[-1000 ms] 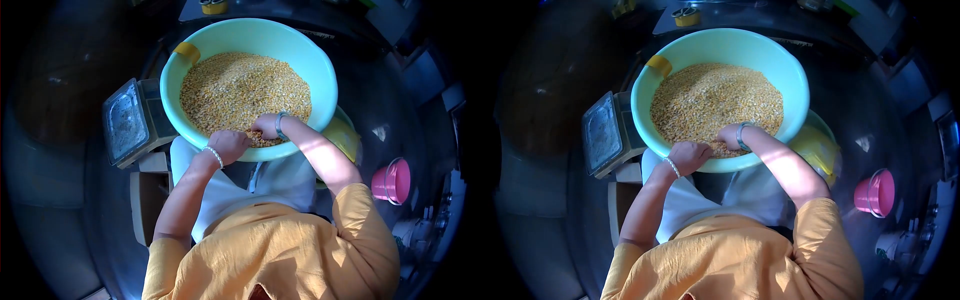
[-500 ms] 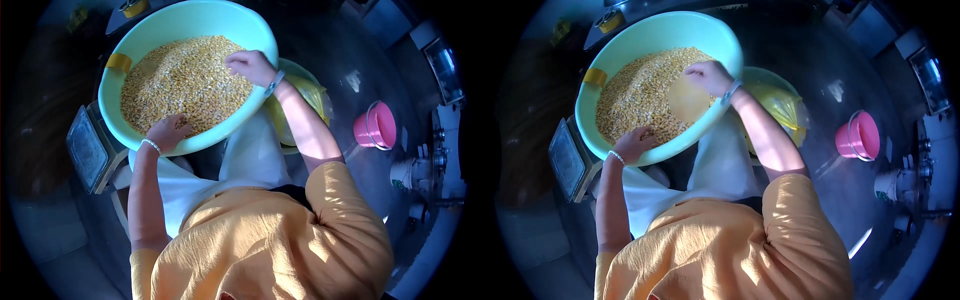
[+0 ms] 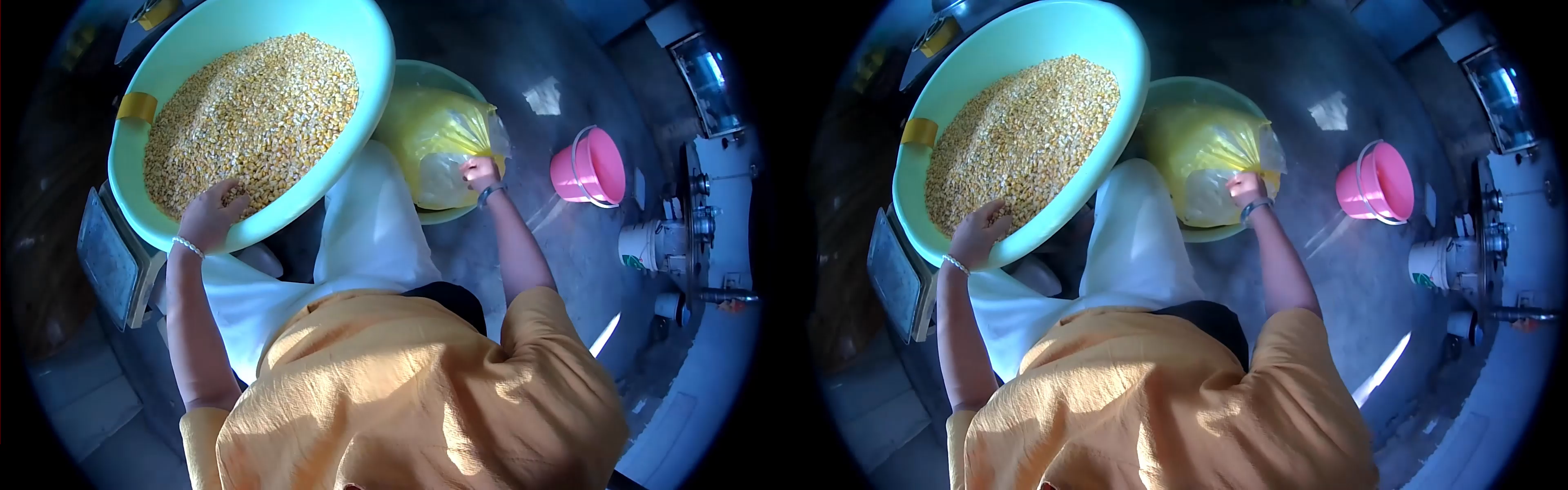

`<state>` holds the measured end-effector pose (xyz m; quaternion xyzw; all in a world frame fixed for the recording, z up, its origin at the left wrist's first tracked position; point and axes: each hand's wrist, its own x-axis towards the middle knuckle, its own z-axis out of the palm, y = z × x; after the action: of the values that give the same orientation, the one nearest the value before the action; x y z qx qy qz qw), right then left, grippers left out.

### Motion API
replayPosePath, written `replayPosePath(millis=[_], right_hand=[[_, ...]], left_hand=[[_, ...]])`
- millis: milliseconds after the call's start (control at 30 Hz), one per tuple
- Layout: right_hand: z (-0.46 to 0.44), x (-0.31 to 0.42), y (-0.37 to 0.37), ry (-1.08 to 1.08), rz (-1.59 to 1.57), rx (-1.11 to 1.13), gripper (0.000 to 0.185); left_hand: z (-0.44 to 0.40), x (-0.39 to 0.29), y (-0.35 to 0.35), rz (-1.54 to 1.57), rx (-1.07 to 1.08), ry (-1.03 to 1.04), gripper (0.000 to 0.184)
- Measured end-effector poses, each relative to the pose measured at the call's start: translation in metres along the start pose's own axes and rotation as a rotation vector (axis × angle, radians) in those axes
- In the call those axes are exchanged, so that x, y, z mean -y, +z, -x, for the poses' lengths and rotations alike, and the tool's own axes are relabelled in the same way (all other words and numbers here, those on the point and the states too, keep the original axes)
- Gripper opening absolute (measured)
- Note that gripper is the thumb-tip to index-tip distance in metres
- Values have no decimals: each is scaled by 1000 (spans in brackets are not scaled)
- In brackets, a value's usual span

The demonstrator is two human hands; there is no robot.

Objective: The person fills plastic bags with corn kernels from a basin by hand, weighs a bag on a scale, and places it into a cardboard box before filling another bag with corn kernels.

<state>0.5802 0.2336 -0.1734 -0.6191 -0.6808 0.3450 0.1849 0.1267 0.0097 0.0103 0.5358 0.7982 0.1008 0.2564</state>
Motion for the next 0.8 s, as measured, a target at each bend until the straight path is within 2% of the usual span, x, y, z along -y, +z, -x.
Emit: replayPosePath(millis=[33, 67, 167, 300, 333, 533, 633, 800], right_hand=[[6, -16, 16, -179, 302, -127, 13], [7, -27, 29, -36, 340, -107, 31], [12, -21, 47, 485, 34, 29, 42], [18, -28, 69, 571, -245, 78, 32], [16, -32, 78, 553, -296, 51, 23], [25, -9, 33, 537, -257, 138, 18], [22, -14, 7, 435, -286, 79, 16], [24, 9, -34, 195, -583, 15, 13]], left_hand=[[0, 1, 0, 0, -7, 0, 46], [-1, 3, 0, 28, -8, 6, 46], [0, 3, 1, -17, -54, 14, 46], [-3, 12, 5, -20, -87, 39, 46], [-4, 13, 7, -16, -97, 40, 46], [-2, 8, 4, -32, -87, -3, 45], [-1, 6, 4, -27, -96, -8, 44], [0, 6, 3, -32, -102, -18, 44]])
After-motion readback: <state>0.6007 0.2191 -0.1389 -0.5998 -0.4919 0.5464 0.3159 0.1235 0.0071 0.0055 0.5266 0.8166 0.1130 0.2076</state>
